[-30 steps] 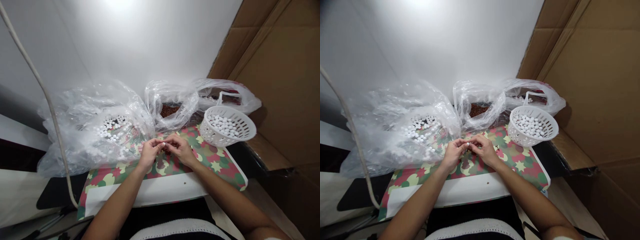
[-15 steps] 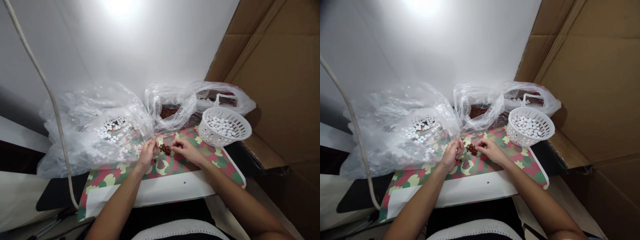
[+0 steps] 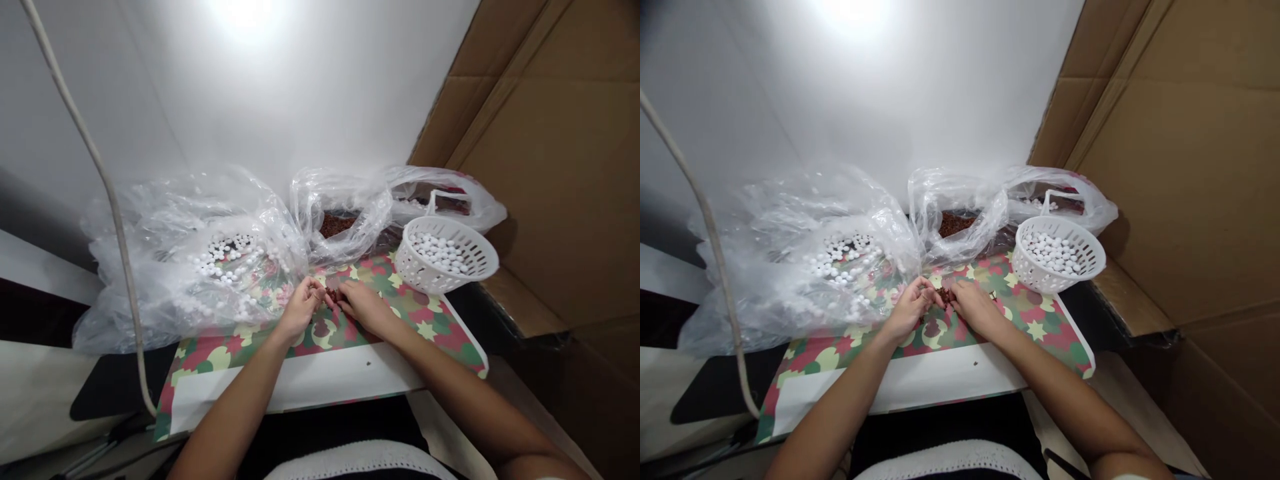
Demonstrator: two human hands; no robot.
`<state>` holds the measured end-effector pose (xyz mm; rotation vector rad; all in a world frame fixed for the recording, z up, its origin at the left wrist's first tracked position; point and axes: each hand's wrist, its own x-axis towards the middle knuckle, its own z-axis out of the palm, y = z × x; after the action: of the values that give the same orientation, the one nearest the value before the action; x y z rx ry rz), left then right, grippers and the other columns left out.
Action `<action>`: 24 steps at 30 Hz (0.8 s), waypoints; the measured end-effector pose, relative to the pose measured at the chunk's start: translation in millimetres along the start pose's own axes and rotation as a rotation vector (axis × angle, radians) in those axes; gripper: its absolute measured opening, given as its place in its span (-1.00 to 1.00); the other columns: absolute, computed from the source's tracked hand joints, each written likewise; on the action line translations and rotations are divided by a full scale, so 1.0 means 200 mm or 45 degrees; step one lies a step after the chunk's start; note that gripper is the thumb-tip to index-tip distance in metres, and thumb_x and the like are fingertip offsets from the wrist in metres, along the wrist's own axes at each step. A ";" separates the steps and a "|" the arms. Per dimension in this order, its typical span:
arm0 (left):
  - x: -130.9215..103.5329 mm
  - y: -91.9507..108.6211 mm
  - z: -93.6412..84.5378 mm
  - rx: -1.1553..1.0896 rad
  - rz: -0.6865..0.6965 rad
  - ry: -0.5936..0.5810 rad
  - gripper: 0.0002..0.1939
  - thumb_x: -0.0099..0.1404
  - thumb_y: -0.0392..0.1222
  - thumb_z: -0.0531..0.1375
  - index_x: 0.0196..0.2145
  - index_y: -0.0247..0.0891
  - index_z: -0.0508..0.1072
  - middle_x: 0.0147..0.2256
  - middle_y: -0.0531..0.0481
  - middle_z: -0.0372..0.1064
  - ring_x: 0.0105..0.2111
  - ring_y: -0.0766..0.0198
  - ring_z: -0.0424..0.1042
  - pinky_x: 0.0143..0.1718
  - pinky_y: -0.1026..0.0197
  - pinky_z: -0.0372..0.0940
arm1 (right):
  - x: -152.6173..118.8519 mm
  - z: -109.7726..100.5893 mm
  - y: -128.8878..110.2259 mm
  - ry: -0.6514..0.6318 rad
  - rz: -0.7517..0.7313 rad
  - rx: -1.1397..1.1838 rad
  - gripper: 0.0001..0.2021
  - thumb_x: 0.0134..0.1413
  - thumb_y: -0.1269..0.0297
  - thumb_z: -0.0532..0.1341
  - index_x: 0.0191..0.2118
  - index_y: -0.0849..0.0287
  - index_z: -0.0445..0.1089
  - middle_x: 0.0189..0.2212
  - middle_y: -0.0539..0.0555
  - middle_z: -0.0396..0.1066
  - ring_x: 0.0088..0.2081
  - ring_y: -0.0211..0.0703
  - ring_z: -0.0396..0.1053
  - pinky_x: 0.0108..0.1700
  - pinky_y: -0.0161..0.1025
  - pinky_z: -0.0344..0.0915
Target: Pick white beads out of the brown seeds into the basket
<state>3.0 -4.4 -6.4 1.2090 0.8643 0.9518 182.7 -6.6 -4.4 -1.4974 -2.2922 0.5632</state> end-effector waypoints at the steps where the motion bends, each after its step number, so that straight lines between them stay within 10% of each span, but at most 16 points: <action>1: 0.00 0.00 0.00 0.007 0.012 0.000 -0.49 0.20 0.23 0.20 -0.29 -0.31 0.22 -0.50 -0.02 0.23 -0.55 0.40 0.10 -0.51 0.40 -0.04 | 0.00 -0.01 0.00 0.001 0.000 0.010 -0.90 0.06 0.39 0.10 -0.37 0.32 0.31 -0.35 0.10 0.29 -0.35 -0.37 0.15 -0.34 -0.42 -0.04; 24: 0.02 0.00 0.01 -0.010 0.038 0.132 -0.56 0.12 0.04 0.34 -0.23 -0.38 0.39 -0.29 -0.16 0.34 -0.28 0.24 0.34 -0.28 0.38 0.21 | 0.02 -0.03 0.02 0.137 0.206 1.063 -0.72 -0.03 0.22 0.21 -0.23 0.32 0.43 -0.38 0.07 0.40 -0.45 -0.45 0.21 -0.41 -0.48 0.12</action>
<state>6.3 -0.7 -6.0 1.1768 0.9253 1.0487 187.4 -0.6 -1.3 -1.2264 -1.5305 1.2503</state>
